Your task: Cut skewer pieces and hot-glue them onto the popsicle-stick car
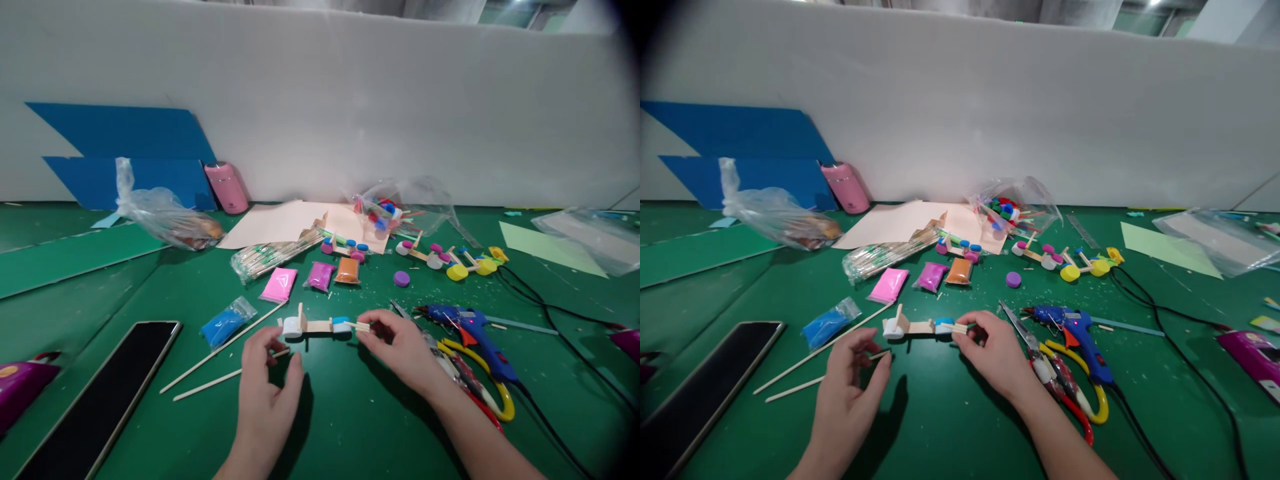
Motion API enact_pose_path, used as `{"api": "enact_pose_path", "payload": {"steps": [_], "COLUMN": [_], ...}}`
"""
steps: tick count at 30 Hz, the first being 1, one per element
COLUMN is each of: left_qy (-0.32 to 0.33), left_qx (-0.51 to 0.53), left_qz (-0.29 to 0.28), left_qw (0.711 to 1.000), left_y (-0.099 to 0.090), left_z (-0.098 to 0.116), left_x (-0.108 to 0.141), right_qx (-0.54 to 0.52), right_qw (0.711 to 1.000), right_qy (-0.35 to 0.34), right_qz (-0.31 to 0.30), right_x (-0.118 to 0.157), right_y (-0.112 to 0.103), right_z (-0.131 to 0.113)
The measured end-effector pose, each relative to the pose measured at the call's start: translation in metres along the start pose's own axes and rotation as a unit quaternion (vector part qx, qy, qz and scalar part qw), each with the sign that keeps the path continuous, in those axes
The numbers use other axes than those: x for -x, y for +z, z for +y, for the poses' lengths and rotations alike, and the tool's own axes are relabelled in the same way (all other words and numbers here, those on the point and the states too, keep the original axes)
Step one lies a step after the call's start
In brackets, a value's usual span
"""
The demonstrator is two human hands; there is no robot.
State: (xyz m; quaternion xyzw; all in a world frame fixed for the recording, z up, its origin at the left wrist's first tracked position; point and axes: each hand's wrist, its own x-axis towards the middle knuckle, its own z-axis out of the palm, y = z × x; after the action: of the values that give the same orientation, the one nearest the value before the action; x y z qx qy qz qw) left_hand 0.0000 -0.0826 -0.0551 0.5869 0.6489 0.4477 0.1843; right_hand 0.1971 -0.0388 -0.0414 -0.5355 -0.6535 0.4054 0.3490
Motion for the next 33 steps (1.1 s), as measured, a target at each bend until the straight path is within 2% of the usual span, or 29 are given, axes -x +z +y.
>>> {"api": "enact_pose_path", "payload": {"steps": [2,5,10,16,19,23,25,27,29,31,33], "left_qy": [-0.038,-0.045,-0.025,-0.041,-0.015,0.040,0.089,0.150,0.196,0.215,0.211], "left_qx": [0.005,0.009,-0.009,-0.019,-0.031,-0.055,-0.067,-0.073,-0.076,-0.083,-0.087], "left_qz": [-0.032,-0.077,-0.088,-0.103,-0.072,0.026,0.030,-0.019,-0.098,-0.165,-0.197], "left_qw": [0.999,0.996,0.996,0.994,0.997,0.997,0.993,0.986,0.973,0.959,0.954], "left_y": [0.001,0.003,0.004,0.004,0.002,-0.004,-0.005,-0.004,0.000,0.004,0.008], "left_z": [-0.003,-0.006,-0.010,-0.011,-0.009,-0.007,-0.005,-0.002,0.001,0.004,0.005], "left_x": [-0.006,-0.014,-0.020,-0.023,-0.022,-0.013,-0.007,-0.001,0.004,0.006,0.007], "right_qx": [-0.009,-0.025,-0.025,0.001,0.054,0.134,0.174,0.208,0.230,0.243,0.247], "right_qw": [1.000,0.999,0.999,0.999,0.998,0.990,0.984,0.976,0.970,0.967,0.966], "right_qy": [0.006,0.016,0.031,0.032,0.006,-0.028,-0.044,-0.061,-0.072,-0.076,-0.076], "right_qz": [-0.008,-0.021,-0.017,0.000,0.016,0.015,0.010,0.010,0.011,0.011,0.009], "right_x": [-0.004,-0.004,0.009,0.024,0.032,0.045,0.049,0.051,0.052,0.053,0.056], "right_y": [0.005,0.012,0.017,0.017,0.015,0.018,0.023,0.028,0.031,0.032,0.030], "right_z": [0.004,0.009,0.008,-0.004,-0.005,0.001,0.005,0.010,0.013,0.015,0.014]}}
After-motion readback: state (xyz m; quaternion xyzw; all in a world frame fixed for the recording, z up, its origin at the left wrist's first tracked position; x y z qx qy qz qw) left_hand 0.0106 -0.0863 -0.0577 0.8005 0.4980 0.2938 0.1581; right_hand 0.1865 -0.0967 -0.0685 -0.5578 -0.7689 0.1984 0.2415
